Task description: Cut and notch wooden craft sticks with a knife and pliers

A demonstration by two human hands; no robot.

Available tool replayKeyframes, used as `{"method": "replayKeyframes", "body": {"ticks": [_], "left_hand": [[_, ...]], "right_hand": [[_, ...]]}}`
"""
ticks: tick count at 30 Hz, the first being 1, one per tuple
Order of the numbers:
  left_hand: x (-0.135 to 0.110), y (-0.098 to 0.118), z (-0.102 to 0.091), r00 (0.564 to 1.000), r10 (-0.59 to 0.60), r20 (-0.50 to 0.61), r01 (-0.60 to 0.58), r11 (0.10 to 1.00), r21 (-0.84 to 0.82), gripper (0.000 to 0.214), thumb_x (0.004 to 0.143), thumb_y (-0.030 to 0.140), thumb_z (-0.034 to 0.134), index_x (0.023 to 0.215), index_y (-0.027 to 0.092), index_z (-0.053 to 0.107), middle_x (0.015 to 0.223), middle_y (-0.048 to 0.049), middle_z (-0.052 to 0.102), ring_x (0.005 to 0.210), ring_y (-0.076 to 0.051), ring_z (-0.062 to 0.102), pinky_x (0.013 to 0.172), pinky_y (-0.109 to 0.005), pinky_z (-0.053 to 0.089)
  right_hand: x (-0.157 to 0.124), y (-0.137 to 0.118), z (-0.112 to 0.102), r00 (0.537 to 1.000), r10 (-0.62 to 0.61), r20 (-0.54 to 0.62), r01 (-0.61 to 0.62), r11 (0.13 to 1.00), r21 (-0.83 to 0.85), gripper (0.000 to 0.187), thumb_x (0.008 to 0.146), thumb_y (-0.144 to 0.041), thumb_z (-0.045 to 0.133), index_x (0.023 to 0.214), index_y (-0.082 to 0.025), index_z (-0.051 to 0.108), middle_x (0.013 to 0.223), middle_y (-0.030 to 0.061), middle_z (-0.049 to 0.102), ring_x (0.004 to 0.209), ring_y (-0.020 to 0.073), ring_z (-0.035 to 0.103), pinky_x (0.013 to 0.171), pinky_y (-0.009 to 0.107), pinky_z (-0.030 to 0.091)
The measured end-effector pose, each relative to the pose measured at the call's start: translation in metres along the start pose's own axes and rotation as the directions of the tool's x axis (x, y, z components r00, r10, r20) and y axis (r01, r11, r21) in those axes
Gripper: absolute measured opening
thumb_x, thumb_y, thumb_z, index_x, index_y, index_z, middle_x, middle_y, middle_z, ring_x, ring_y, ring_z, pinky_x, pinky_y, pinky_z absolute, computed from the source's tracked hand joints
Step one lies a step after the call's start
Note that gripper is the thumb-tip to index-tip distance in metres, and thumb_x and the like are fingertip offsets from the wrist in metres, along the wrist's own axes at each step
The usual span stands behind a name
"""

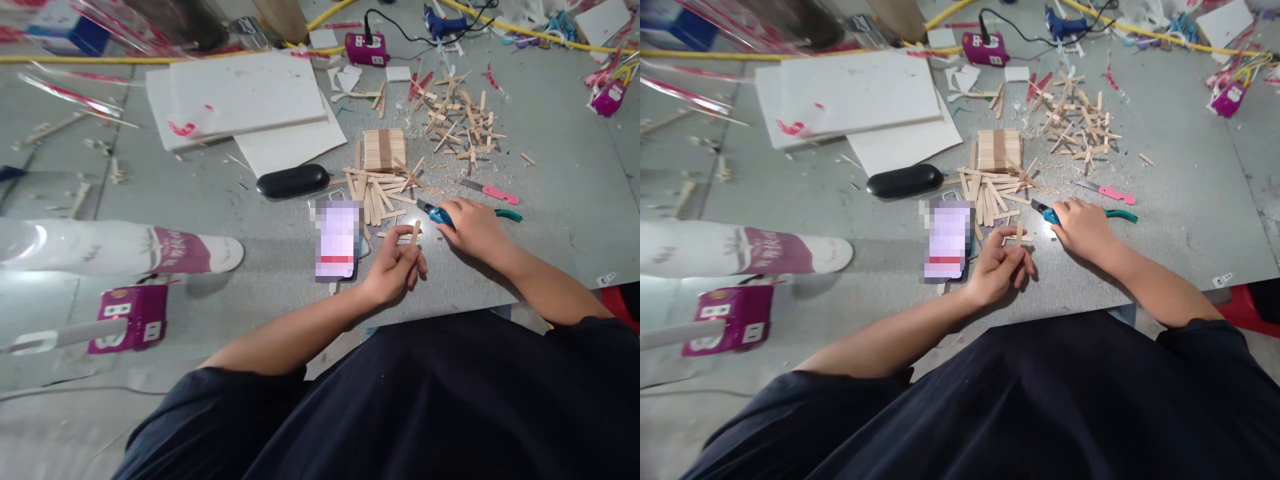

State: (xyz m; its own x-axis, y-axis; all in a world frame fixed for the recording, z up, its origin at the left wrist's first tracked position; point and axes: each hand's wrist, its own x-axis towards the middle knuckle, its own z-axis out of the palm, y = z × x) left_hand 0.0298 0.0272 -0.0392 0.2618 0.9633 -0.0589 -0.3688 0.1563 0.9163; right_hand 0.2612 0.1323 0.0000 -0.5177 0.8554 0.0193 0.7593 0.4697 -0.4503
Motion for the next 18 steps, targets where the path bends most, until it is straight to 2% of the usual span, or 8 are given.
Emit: {"method": "replayKeyframes", "body": {"ticks": [3, 6, 8, 10, 12, 15, 18], "left_hand": [[0.004, 0.004, 0.001, 0.999, 0.028, -0.035, -0.029, 0.999, -0.02, 0.047, 0.11, 0.064, 0.081, 0.125, 0.03, 0.052, 0.061, 0.0137, 0.058, 0.045, -0.008, 0.044, 0.048, -0.021, 0.039], [0.008, 0.007, 0.0, 0.997, 0.036, -0.065, -0.04, 0.998, -0.055, 0.051, 0.105, 0.066, 0.085, 0.121, 0.031, 0.052, 0.059, 0.0158, 0.045, 0.047, -0.009, 0.038, 0.049, -0.022, 0.032], [0.01, 0.009, 0.0, 0.997, 0.025, -0.077, -0.031, 0.996, -0.08, 0.051, 0.103, 0.064, 0.085, 0.121, 0.031, 0.051, 0.06, 0.0162, 0.043, 0.047, -0.009, 0.034, 0.048, -0.023, 0.028], [0.011, 0.011, 0.0, 0.996, 0.012, -0.088, -0.02, 0.995, -0.098, 0.049, 0.102, 0.059, 0.085, 0.122, 0.031, 0.051, 0.061, 0.0161, 0.042, 0.046, -0.009, 0.031, 0.047, -0.023, 0.025], [0.011, 0.012, 0.0, 0.995, -0.001, -0.1, -0.011, 0.994, -0.113, 0.047, 0.1, 0.054, 0.085, 0.123, 0.031, 0.051, 0.062, 0.0159, 0.042, 0.046, -0.009, 0.03, 0.047, -0.023, 0.023], [0.012, 0.014, 0.0, 0.994, -0.032, -0.109, 0.015, 0.989, -0.15, 0.046, 0.097, 0.049, 0.085, 0.122, 0.03, 0.052, 0.062, 0.0161, 0.041, 0.046, -0.008, 0.026, 0.047, -0.024, 0.019], [0.013, 0.015, 0.0, 0.993, -0.055, -0.1, 0.034, 0.98, -0.194, 0.046, 0.094, 0.045, 0.086, 0.12, 0.03, 0.051, 0.062, 0.0161, 0.041, 0.045, -0.008, 0.025, 0.046, -0.024, 0.019]], "right_hand": [[0.003, 0.005, -0.006, 1.0, 0.02, -0.023, -0.017, 0.992, 0.125, 0.028, 0.101, -0.039, 0.08, 0.121, -0.021, 0.077, 0.125, 0.0198, 0.083, 0.112, 0.0373, 0.075, 0.098, 0.053, 0.058], [0.002, 0.004, -0.013, 0.999, 0.017, -0.046, 0.001, 0.936, 0.352, 0.036, 0.098, -0.048, 0.08, 0.124, -0.024, 0.074, 0.13, 0.0159, 0.081, 0.115, 0.0333, 0.076, 0.098, 0.051, 0.063], [-0.001, 0.0, -0.018, 1.0, 0.011, -0.026, 0.003, 0.866, 0.5, 0.035, 0.1, -0.05, 0.074, 0.125, -0.025, 0.07, 0.124, 0.0124, 0.08, 0.109, 0.0292, 0.076, 0.091, 0.046, 0.064], [-0.005, -0.006, -0.02, 0.999, -0.02, 0.05, -0.014, 0.802, 0.597, 0.027, 0.102, -0.046, 0.066, 0.119, -0.026, 0.066, 0.106, 0.0075, 0.078, 0.091, 0.0243, 0.073, 0.08, 0.041, 0.062], [-0.009, -0.013, -0.022, 0.985, -0.078, 0.152, -0.042, 0.753, 0.657, 0.021, 0.101, -0.042, 0.059, 0.115, -0.026, 0.064, 0.092, 0.0029, 0.072, 0.075, 0.0206, 0.066, 0.071, 0.038, 0.057], [-0.016, -0.023, -0.022, 0.954, -0.148, 0.261, -0.079, 0.716, 0.694, 0.023, 0.103, -0.038, 0.056, 0.121, -0.026, 0.065, 0.091, 0.0008, 0.068, 0.071, 0.0187, 0.058, 0.068, 0.037, 0.052], [-0.021, -0.031, -0.022, 0.942, -0.171, 0.289, -0.059, 0.761, 0.646, 0.033, 0.116, -0.057, 0.051, 0.121, -0.027, 0.063, 0.084, -0.0019, 0.061, 0.07, 0.0184, 0.052, 0.07, 0.037, 0.045]]}}
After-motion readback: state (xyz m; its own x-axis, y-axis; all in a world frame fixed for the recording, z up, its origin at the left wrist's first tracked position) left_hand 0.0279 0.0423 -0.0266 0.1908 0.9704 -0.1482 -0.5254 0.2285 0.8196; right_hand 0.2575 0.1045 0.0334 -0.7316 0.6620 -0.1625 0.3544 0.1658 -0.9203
